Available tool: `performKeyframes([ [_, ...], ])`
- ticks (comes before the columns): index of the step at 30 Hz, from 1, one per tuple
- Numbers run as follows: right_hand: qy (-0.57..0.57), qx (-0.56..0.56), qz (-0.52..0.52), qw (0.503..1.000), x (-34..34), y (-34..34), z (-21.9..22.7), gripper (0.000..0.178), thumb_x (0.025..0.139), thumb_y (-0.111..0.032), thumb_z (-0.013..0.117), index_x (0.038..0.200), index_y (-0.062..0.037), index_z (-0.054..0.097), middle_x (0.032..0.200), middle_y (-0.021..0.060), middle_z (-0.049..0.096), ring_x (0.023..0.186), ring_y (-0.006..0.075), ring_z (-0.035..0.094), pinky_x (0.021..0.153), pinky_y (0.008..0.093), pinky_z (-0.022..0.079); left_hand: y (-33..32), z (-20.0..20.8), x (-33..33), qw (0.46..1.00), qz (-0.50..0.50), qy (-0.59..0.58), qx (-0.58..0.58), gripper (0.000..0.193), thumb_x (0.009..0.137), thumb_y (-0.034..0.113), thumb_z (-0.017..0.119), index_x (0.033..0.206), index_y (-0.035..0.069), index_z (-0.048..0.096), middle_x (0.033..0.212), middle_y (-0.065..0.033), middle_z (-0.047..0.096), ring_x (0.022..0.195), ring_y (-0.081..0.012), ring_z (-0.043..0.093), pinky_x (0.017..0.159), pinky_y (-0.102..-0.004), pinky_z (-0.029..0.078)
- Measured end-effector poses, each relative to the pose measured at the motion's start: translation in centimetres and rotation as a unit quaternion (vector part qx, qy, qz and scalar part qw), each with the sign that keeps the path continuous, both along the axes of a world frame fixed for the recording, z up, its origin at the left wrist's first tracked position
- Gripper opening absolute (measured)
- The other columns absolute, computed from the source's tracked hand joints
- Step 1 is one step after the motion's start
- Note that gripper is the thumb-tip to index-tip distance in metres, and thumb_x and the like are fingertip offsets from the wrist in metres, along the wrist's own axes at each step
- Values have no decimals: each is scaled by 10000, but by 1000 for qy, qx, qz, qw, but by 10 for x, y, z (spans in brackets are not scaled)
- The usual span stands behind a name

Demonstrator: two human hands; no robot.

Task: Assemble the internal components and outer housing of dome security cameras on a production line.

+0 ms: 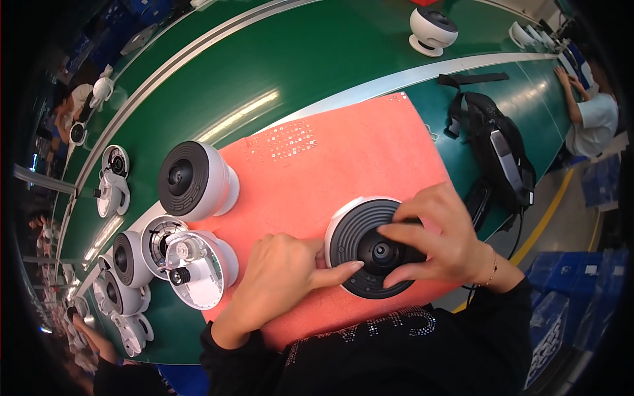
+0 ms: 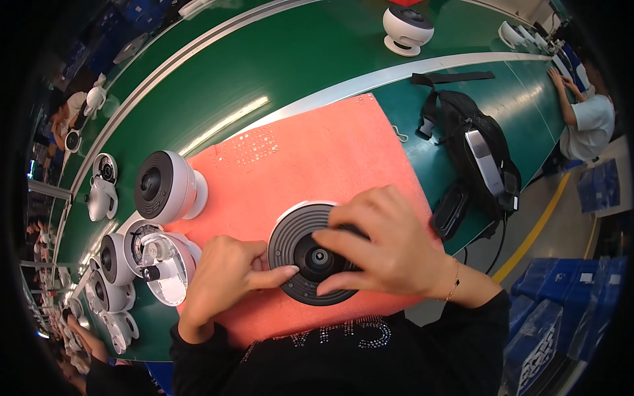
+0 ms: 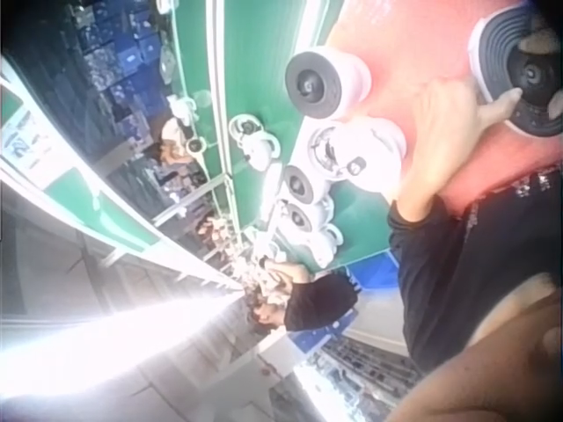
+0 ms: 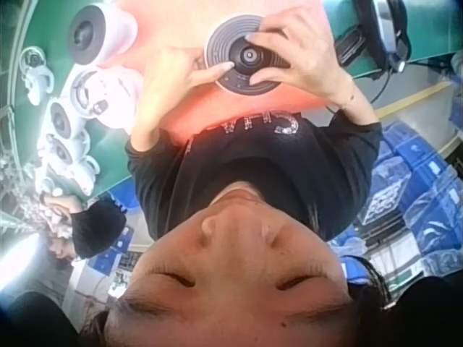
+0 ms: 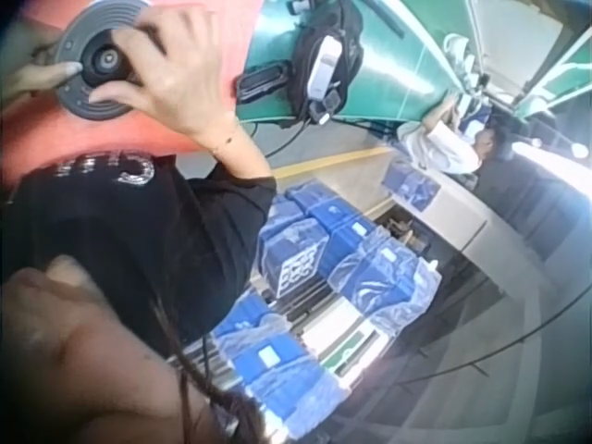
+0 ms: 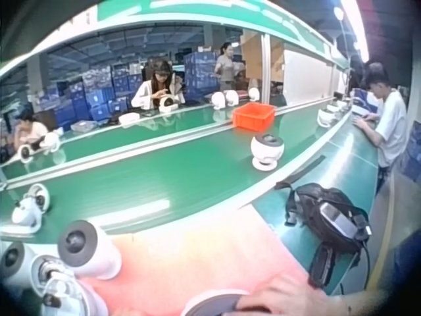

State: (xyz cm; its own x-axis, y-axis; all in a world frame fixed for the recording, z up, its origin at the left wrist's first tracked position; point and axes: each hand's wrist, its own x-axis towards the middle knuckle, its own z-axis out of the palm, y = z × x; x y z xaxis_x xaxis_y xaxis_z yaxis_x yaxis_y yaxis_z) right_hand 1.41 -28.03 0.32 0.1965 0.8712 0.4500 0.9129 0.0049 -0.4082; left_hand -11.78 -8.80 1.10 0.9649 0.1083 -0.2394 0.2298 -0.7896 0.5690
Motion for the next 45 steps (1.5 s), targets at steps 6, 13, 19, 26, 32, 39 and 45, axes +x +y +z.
performKeyframes([
  [6, 69, -117, 180, 974, -1, 0, 5, 456, 715, -141, 632, 1166, -134, 563, 1262, 65, 459, 1040, 261, 410, 878, 402, 331, -1, -3, -2, 999, -10, -18, 34, 456, 682, 424, 694, 566, -6, 593, 465, -107, 528, 408, -239, 536, 422, -305, 408],
  [13, 135, -54, -35, 989, 6, -1, -18, 575, 781, -278, 614, 1260, -26, 421, 1258, 158, 438, 1115, 299, 413, 946, 389, 325, 1, 2, 3, 986, -5, 117, 118, 453, 668, 432, 695, 675, -15, 623, 527, -108, 578, 474, -252, 580, 490, -343, 454],
  [19, 569, -139, -17, 810, 1, -1, -33, 460, 872, -197, 494, 1261, 23, 384, 1195, 112, 483, 1137, 174, 448, 982, 306, 327, -9, -41, -10, 960, 46, -22, -276, 514, 769, 366, 628, 1060, -51, 551, 923, -186, 640, 837, -248, 637, 732, -350, 492],
  [26, 367, -37, -6, 929, -13, 14, -13, 678, 682, -297, 748, 1181, -11, 387, 1070, 179, 531, 1015, 253, 550, 864, 328, 431, -19, -18, -23, 947, 72, -179, -257, 763, 648, 186, 757, 1258, -83, 383, 992, -212, 613, 967, -280, 611, 819, -350, 497],
  [32, 235, 93, 0, 967, -3, 38, -18, 649, 560, -374, 811, 956, 34, 498, 818, 185, 615, 723, 314, 641, 642, 340, 510, -6, -8, -22, 954, 58, -220, -195, 798, 616, 187, 759, 1266, -82, 383, 987, -218, 616, 921, -282, 628, 768, -353, 529],
  [39, 449, 125, 30, 884, 21, 77, 26, 701, 640, -245, 765, 1199, -58, 384, 1122, 133, 551, 1060, 221, 528, 903, 327, 409, 30, -8, 3, 869, 146, -285, -378, 657, 662, 124, 703, 1229, -68, 431, 1072, -108, 574, 940, -171, 577, 832, -292, 474],
  [45, 359, 230, 123, 896, 2, 105, 46, 937, 625, -162, 746, 1394, -96, 214, 1324, 153, 361, 1183, 245, 430, 939, 373, 412, 64, -31, 17, 645, 191, -540, -506, 739, 701, 236, 648, 1315, 14, 303, 1249, -153, 440, 1135, -279, 468, 979, -408, 368],
])
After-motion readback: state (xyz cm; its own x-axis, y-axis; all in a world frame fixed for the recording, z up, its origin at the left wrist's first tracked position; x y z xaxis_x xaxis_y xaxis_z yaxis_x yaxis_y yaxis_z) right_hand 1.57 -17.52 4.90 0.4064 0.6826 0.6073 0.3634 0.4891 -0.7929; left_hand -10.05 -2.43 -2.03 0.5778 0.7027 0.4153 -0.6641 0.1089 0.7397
